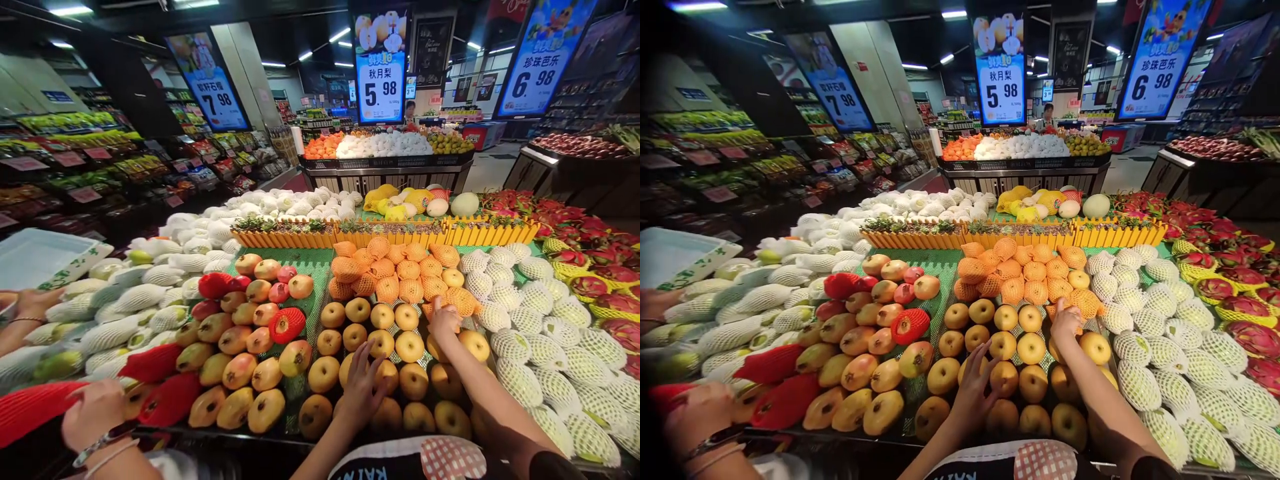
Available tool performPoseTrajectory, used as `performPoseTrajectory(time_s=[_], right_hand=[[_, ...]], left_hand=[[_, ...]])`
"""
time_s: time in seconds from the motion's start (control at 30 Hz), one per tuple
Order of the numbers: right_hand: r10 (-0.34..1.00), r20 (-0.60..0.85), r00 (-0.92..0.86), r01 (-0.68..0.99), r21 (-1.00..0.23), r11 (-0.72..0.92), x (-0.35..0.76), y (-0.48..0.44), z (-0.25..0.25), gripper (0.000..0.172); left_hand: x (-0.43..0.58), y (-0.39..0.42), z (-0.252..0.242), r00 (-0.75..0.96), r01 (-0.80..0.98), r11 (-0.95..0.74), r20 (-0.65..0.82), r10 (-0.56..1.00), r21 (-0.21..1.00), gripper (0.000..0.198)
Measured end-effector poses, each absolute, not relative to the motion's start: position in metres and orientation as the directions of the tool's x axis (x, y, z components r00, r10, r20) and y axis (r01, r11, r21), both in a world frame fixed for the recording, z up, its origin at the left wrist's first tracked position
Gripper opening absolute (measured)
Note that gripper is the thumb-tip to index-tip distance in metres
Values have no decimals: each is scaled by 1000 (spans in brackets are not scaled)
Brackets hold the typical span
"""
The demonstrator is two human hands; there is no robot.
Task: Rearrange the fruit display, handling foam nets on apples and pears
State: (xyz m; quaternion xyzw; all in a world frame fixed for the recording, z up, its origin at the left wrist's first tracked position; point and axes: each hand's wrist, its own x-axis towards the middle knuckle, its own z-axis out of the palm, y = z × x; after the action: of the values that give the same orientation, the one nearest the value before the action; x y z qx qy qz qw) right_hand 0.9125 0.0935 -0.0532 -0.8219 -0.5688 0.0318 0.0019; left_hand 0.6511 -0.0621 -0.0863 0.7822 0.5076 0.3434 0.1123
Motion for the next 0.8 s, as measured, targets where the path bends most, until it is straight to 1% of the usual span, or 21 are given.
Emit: performPoseTrajectory(time_s=[0.1, 0.2, 0.27, 0.33, 0.4, 0.43, 0.47, 0.5, 0.53, 0.57, 0.6, 0.63, 0.67, 0.73, 0.77, 0.8], right_hand=[[931, -41, 363, 932, -8, -363, 918, 94, -56, 86], [938, -32, 345, 938, -19, -345, 929, 90, -54, 78], [950, -16, 312, 948, -63, -312, 939, 82, -53, 74], [961, 22, 276, 954, -131, -271, 946, 71, -52, 73], [960, 118, 255, 949, -219, -226, 948, 56, -49, 75], [950, 196, 244, 945, -270, -187, 946, 47, -47, 77], [932, 290, 219, 939, -322, -121, 942, 38, -44, 80], [905, 387, 175, 931, -364, -24, 935, 29, -41, 81], [871, 479, 111, 918, -386, 95, 927, 18, -36, 82], [832, 554, 35, 897, -385, 218, 917, 8, -32, 82], [796, 603, -47, 871, -365, 328, 906, -3, -26, 80], [766, 630, -124, 845, -339, 415, 896, -14, -20, 76], [743, 642, -191, 818, -314, 481, 886, -24, -14, 72], [708, 642, -294, 754, -300, 585, 872, -43, -2, 68], [695, 643, -322, 709, -323, 627, 869, -50, 5, 67], [691, 648, -320, 662, -369, 652, 869, -56, 12, 66]], left_hand=[[643, -71, -89, 199, 725, -402, 389, 900, 559, 47], [646, -72, -89, 168, 684, -385, 379, 910, 620, 44], [649, -71, -87, 151, 642, -379, 374, 915, 666, 43], [653, -68, -83, 140, 593, -371, 362, 922, 715, 43], [658, -65, -77, 124, 525, -344, 330, 936, 778, 39], [661, -64, -73, 118, 476, -320, 301, 946, 819, 36], [666, -62, -68, 120, 409, -289, 263, 957, 866, 35], [672, -60, -63, 132, 315, -246, 215, 968, 917, 38], [680, -58, -58, 152, 196, -191, 162, 975, 962, 47], [688, -55, -53, 178, 58, -129, 117, 977, 990, 62], [697, -51, -48, 193, -82, -67, 81, 978, 994, 79], [705, -48, -44, 179, -209, -13, 51, 982, 978, 89], [712, -44, -41, 139, -315, 35, 10, 990, 949, 92], [720, -38, -36, 33, -450, 104, -100, 994, 887, 79], [721, -36, -34, -6, -490, 135, -157, 988, 861, 72], [718, -34, -33, -27, -517, 162, -205, 978, 841, 71]])
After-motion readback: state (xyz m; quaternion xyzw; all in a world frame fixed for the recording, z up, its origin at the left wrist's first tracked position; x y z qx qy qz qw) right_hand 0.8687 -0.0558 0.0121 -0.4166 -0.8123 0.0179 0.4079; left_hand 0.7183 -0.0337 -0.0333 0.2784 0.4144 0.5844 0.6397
